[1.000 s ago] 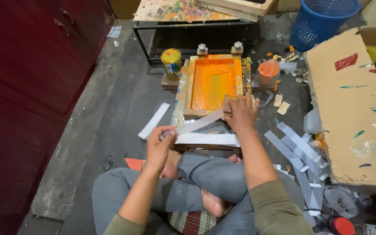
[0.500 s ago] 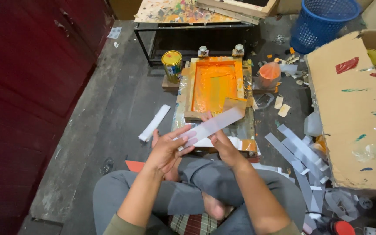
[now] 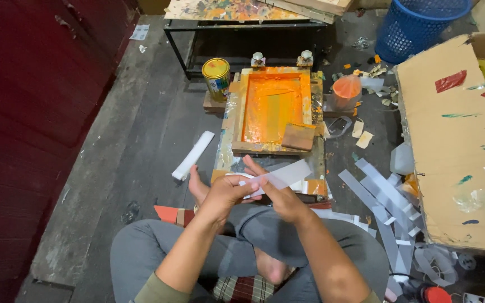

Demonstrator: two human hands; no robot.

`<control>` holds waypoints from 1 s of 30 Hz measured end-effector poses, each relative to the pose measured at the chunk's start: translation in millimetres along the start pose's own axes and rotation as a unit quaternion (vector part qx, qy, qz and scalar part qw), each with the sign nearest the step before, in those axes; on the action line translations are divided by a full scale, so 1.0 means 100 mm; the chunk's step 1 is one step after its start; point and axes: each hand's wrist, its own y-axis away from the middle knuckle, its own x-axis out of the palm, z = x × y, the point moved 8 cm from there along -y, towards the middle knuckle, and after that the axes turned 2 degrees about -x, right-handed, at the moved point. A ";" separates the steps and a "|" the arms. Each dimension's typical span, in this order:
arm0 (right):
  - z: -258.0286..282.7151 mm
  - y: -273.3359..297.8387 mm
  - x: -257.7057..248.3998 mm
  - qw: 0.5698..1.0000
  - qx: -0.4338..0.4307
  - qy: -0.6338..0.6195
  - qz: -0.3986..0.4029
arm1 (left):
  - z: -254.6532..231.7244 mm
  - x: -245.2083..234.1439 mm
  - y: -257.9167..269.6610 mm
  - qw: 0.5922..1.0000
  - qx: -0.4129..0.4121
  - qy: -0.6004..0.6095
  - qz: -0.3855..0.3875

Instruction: The person sits on the floor and uses a sponge to apply orange paint from a wooden tray onto white rectangular strips. They handle the strips one by one, applying paint to the surface and then placing them on the floor.

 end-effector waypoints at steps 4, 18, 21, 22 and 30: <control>0.07 0.01 -0.06 1.000 -0.005 -0.015 -0.026 | -0.06 0.02 0.02 1.000 0.013 0.006 -0.001; 0.16 0.04 -0.20 0.995 0.009 -0.053 -0.087 | 0.01 -0.63 -0.06 0.994 0.047 0.069 -0.073; 0.20 0.05 -0.21 0.992 0.004 -0.069 -0.104 | -0.29 -0.60 0.18 0.987 0.074 0.087 -0.110; 0.13 0.04 -0.24 0.992 0.004 -0.069 -0.103 | -0.23 -0.64 0.13 0.987 0.075 0.087 -0.110; 0.01 0.07 -0.41 0.980 -0.011 -0.079 -0.182 | -0.05 -0.93 -0.01 0.966 0.141 0.149 -0.158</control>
